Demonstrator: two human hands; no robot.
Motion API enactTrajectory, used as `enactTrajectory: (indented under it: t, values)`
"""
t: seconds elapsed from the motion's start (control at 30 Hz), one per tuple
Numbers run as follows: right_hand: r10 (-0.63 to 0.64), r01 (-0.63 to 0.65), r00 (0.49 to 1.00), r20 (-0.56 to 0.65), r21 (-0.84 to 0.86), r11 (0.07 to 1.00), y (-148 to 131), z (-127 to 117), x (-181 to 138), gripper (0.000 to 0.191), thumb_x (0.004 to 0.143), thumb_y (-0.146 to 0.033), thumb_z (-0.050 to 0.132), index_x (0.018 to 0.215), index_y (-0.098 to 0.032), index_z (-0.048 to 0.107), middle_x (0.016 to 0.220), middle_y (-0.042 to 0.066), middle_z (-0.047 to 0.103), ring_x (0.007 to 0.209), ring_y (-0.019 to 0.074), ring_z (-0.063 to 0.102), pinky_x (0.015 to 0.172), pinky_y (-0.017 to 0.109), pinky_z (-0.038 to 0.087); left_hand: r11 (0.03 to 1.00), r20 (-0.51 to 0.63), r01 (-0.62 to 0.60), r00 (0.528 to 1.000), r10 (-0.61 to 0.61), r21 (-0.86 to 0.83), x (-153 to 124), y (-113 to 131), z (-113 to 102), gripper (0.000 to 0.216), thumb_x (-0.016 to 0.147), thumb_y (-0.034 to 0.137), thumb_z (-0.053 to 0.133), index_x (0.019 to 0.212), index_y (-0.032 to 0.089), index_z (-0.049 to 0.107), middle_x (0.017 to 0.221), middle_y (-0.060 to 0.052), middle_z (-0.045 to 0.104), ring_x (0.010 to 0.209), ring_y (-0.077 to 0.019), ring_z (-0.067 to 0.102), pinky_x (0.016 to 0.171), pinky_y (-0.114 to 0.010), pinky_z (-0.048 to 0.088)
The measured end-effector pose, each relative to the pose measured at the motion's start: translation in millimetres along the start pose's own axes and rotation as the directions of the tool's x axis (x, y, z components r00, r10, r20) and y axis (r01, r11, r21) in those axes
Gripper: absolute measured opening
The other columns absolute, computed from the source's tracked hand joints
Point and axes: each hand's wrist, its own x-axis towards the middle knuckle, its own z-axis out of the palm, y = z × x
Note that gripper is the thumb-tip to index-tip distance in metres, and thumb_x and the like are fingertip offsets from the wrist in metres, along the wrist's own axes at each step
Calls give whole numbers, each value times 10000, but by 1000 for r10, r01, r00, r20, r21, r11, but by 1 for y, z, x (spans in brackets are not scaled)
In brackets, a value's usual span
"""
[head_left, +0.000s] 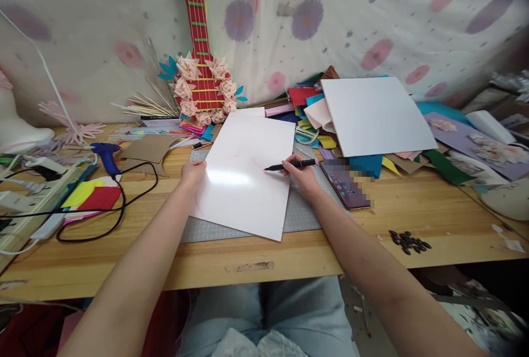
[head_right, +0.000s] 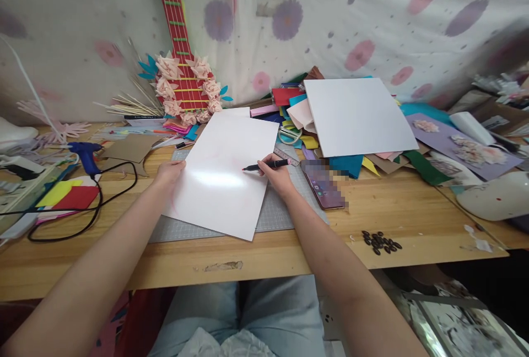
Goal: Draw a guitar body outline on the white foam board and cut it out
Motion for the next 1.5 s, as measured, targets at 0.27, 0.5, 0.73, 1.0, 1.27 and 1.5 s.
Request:
enactTrajectory:
  t: [0.27, 0.5, 0.73, 1.0, 1.27, 1.5]
  values:
    - [14, -14, 1000, -5, -50, 999, 7, -3, 3, 238, 719, -427, 597, 642, -234, 480, 567, -38, 544, 576, 143, 517, 646, 309, 408, 989, -23, 30, 999, -33, -145, -3, 0, 0, 81, 675, 170, 629, 747, 142, 650, 724, -37, 661, 668, -158, 608, 620, -270, 491]
    - [-4, 4, 999, 42, -15, 1000, 10, -4, 4, 244, 734, -437, 601, 651, -237, 489, 566, -41, 535, 584, 143, 515, 654, 308, 398, 970, 5, 43, 999, -43, -240, -2, -1, 0, 52, 662, 132, 641, 712, 133, 624, 609, -7, 597, 527, -117, 538, 557, -261, 462]
    - [-7, 7, 999, 45, 7, 1000, 9, -1, 5, 241, 732, -432, 610, 660, -233, 495, 576, -38, 546, 593, 138, 518, 650, 301, 395, 970, -1, 56, 998, -58, -238, -1, -1, -1, 99, 610, 124, 683, 667, 143, 604, 608, -7, 587, 538, -128, 533, 579, -281, 440]
    - [30, -30, 1000, 6, 70, 997, 12, -2, 9, 243, 721, -403, 612, 641, -229, 462, 521, -47, 513, 530, 125, 498, 608, 293, 396, 972, -5, 51, 999, -54, -230, -2, 0, -1, 96, 618, 140, 674, 687, 142, 608, 594, 0, 582, 549, -132, 542, 581, -278, 448]
    - [32, -34, 996, 79, 24, 999, -2, 11, 25, 262, 717, -436, 628, 684, -220, 485, 573, -30, 556, 589, 133, 540, 642, 304, 421, 982, -32, 5, 999, -11, -191, 1, -5, 2, 61, 631, 136, 661, 678, 145, 622, 615, 4, 591, 580, -116, 541, 598, -249, 434]
    - [7, -10, 998, 69, 55, 998, 6, 21, 40, 273, 710, -417, 620, 647, -219, 442, 531, -52, 503, 552, 110, 478, 611, 281, 377, 987, -52, -24, 999, 16, -161, 1, -7, 4, 60, 621, 162, 661, 672, 152, 631, 614, 14, 591, 577, -109, 531, 598, -236, 423]
